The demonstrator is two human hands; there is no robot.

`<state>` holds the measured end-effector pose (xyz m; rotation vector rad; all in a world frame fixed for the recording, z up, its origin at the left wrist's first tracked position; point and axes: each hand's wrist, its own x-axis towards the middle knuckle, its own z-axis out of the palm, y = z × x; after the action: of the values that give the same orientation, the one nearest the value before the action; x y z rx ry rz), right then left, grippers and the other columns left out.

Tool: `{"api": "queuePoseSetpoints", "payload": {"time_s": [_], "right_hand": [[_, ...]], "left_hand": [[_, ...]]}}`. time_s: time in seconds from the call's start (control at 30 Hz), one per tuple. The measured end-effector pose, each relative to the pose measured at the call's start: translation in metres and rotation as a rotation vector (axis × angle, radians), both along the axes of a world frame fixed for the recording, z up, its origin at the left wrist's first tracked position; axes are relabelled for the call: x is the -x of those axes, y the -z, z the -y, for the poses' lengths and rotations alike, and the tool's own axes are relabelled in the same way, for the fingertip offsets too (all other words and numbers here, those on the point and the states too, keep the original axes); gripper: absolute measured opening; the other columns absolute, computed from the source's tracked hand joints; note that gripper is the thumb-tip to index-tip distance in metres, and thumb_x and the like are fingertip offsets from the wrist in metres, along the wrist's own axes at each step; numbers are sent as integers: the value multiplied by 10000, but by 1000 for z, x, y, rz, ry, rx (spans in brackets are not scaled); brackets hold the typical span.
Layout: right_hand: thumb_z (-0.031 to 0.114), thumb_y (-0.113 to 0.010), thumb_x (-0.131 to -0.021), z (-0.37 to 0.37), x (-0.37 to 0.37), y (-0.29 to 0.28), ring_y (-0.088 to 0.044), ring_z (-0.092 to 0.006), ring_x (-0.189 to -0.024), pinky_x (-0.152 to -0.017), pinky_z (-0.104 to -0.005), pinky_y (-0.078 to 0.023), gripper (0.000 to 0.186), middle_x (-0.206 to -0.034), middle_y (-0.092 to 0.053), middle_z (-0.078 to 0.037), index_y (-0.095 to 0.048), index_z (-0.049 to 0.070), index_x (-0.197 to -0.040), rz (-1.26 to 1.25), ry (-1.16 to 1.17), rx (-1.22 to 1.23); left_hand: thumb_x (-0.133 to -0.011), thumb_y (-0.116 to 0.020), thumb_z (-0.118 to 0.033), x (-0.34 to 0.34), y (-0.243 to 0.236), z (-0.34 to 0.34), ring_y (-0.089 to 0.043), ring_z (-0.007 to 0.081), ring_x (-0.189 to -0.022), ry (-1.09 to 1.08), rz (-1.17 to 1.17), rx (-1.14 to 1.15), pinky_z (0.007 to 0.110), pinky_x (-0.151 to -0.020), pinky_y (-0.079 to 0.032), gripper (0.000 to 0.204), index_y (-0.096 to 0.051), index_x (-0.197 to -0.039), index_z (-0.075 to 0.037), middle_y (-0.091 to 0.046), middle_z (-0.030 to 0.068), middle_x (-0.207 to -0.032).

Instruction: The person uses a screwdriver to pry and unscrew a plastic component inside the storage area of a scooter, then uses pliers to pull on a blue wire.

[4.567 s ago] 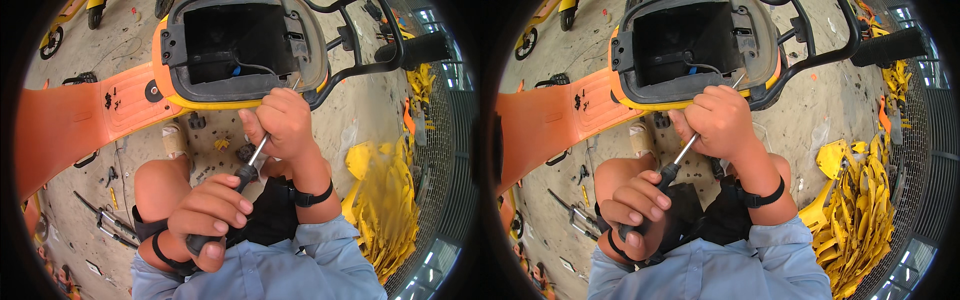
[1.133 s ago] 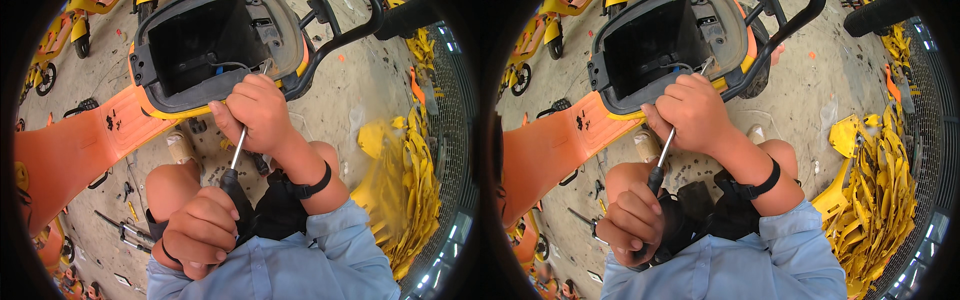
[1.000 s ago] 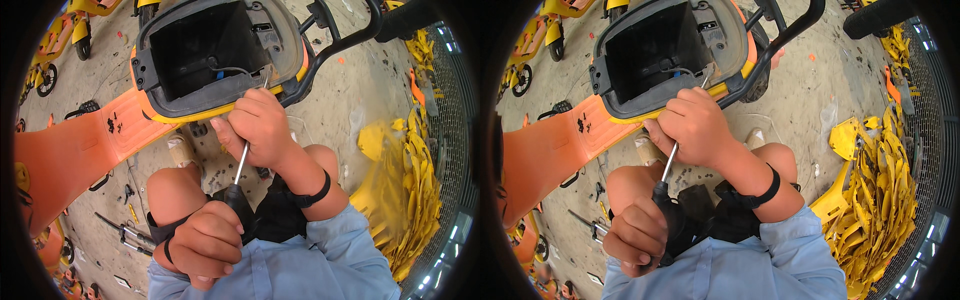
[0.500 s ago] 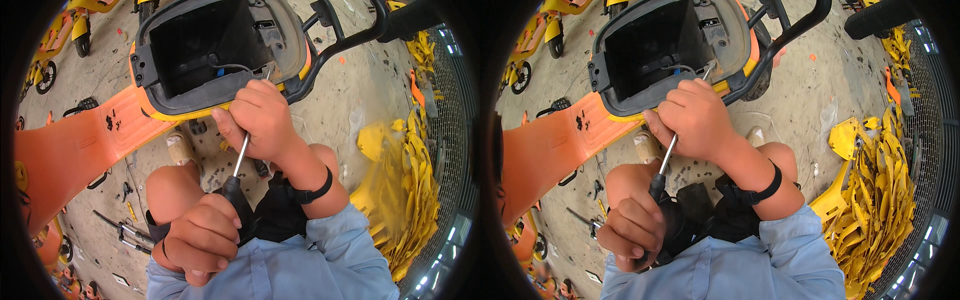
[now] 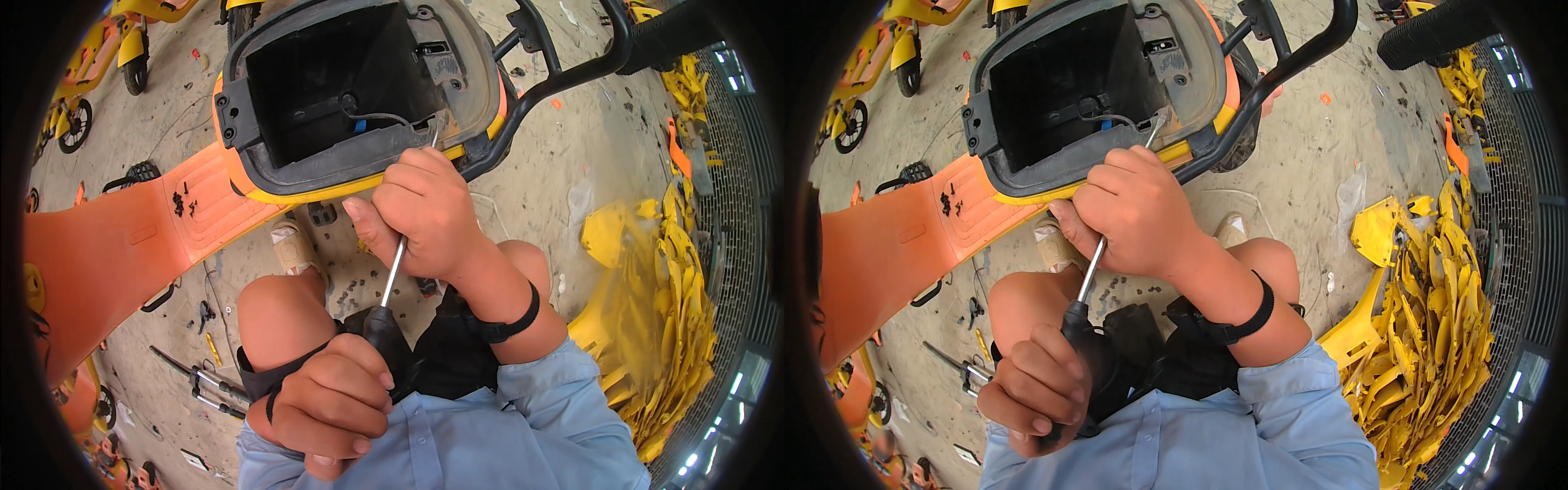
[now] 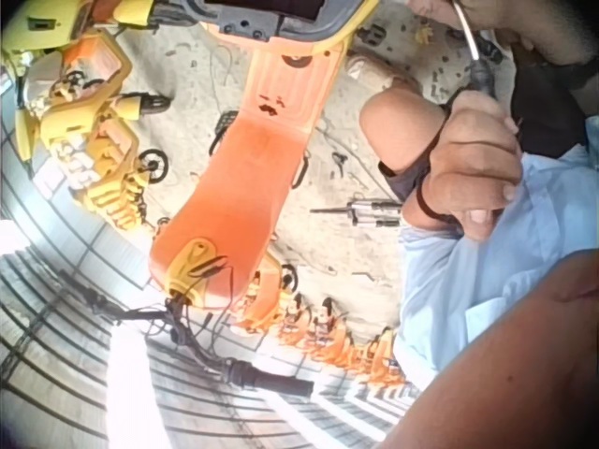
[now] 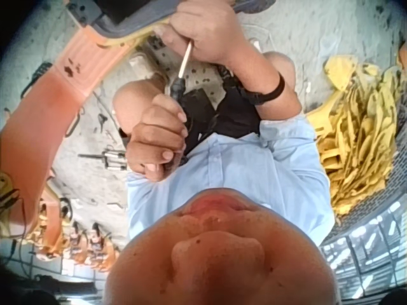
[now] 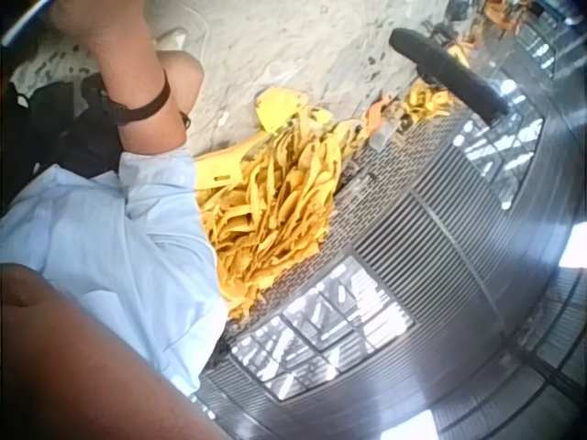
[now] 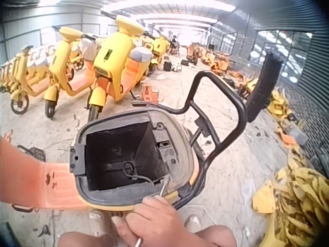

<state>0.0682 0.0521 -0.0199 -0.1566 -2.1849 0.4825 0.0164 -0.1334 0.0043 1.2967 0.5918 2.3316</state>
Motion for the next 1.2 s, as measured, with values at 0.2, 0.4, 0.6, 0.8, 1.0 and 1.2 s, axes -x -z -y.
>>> {"api": "queuePoseSetpoints", "payload": {"time_s": [0.2, 0.4, 0.6, 0.8, 1.0, 1.2], "right_hand": [[123, -779, -793, 4, 0, -2, -426, -262, -568, -546, -371, -345, 345, -606, -447, -62, -492, 72, -608, 24, 30, 11], [125, -777, -789, 9, 5, -3, -434, -260, -575, -547, -369, -351, 336, -606, -447, -60, -497, 73, -612, 28, 34, 24], [135, -765, -809, 16, 15, -4, -439, -263, -571, -548, -378, -351, 334, -602, -442, -56, -495, 77, -621, 54, 94, 35], [143, -749, -836, 14, 28, -3, -437, -271, -562, -545, -389, -351, 364, -592, -430, -65, -469, 81, -611, 43, 158, 9], [131, -744, -832, 5, 22, -1, -427, -271, -538, -524, -391, -340, 369, -575, -408, -68, -459, 84, -602, 23, 152, -23], [114, -747, -821, 6, 15, -5, -417, -266, -532, -509, -385, -323, 361, -574, -409, -65, -463, 85, -601, 34, 122, 3]], "left_hand": [[-979, -500, -199, 6, 0, -2, -582, 216, -679, 17, 10, -30, 388, -719, -491, 167, -564, -892, -72, -659, 76, -692], [-1002, -479, -268, 31, -13, -6, -477, 139, -536, 87, 30, -25, 309, -642, -420, 250, -502, -776, -164, -564, -6, -530], [-1047, -400, -302, 44, -27, -8, -419, 101, -465, 49, 226, 49, 274, -579, -371, 345, -466, -731, -179, -476, -40, -457], [-1044, -374, -281, 67, -39, -17, -368, 101, -406, 63, 330, 120, 261, -539, -351, 345, -445, -722, -183, -432, -44, -417], [-1046, -377, -268, 45, -36, -18, -406, 100, -478, 26, 375, 115, 265, -573, -351, 335, -459, -732, -185, -459, -37, -455], [-1054, -381, -360, 58, -16, -12, -601, 178, -605, 236, 39, -63, 336, -707, -501, 338, -544, -862, -134, -661, 35, -676]]}}
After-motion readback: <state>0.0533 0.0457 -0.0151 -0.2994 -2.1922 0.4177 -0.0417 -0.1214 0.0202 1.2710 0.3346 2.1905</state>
